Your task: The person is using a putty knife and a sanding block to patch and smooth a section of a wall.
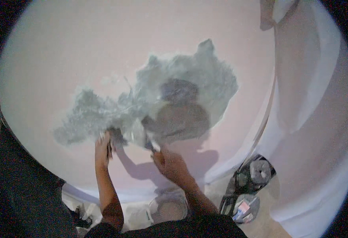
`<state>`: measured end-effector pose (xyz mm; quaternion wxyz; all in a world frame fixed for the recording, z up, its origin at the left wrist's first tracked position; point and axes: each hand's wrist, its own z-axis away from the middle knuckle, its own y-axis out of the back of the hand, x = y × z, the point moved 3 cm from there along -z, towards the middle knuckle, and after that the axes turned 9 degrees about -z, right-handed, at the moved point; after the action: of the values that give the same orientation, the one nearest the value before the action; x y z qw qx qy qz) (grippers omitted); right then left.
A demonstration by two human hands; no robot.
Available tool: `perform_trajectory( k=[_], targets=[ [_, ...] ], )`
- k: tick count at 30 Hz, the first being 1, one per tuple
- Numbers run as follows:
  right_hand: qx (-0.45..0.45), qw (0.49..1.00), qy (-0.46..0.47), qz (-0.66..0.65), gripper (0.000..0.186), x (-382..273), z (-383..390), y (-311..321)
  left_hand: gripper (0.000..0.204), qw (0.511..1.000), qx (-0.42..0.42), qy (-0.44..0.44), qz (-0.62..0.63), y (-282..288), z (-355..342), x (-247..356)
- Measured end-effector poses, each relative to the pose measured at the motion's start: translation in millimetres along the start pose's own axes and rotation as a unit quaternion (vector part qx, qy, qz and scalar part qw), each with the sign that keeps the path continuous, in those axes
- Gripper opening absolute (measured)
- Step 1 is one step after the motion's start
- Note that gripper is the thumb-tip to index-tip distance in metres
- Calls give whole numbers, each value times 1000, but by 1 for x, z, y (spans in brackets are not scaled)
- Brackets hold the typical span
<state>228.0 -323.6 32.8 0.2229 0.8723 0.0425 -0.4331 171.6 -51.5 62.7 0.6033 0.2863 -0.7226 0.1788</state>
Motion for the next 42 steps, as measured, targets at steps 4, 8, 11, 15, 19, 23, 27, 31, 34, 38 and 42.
perform_trajectory(
  k=[4, 8, 11, 15, 19, 23, 27, 31, 34, 38, 42],
  targets=[
    [-133, 987, 1, -90, 31, 53, 30, 23, 31, 998, 30, 58, -20, -36, 49, -72],
    [-212, 972, -1, -97, 33, 103, 63, 59, 18, 968, 10, 162, 189, -90, 89, -134],
    [-277, 959, -28, -49, 37, 124, 98, 86, 17, 957, -98, 178, 205, -116, 116, -150],
    [-292, 952, -65, 59, 40, 125, 133, 118, 30, 963, -200, 115, 136, -147, 147, -134],
    [-178, 984, -23, -14, 40, 81, 174, 134, 34, 966, -233, 77, 79, -148, 190, -100],
    [-211, 970, -117, 21, 37, 52, 224, 117, 42, 947, -228, 162, 157, -119, 257, -92],
    [-272, 961, -2, 54, 33, 35, 278, 95, 56, 936, -265, 195, 124, -91, 326, -112],
    [-318, 944, -75, 35, 27, 28, 331, 93, 56, 931, -264, 219, 127, -80, 384, -133],
    [-370, 920, -122, 38, 29, 10, 351, 102, 52, 923, -301, 223, 91, -68, 415, -132],
    [-419, 907, -29, 20, 34, -17, 359, 87, 39, 929, -330, 167, -20, -49, 452, -118],
    [-449, 893, -12, 4, 38, -24, 369, 72, 40, 955, -213, 185, 91, -31, 481, -141]
  ],
)
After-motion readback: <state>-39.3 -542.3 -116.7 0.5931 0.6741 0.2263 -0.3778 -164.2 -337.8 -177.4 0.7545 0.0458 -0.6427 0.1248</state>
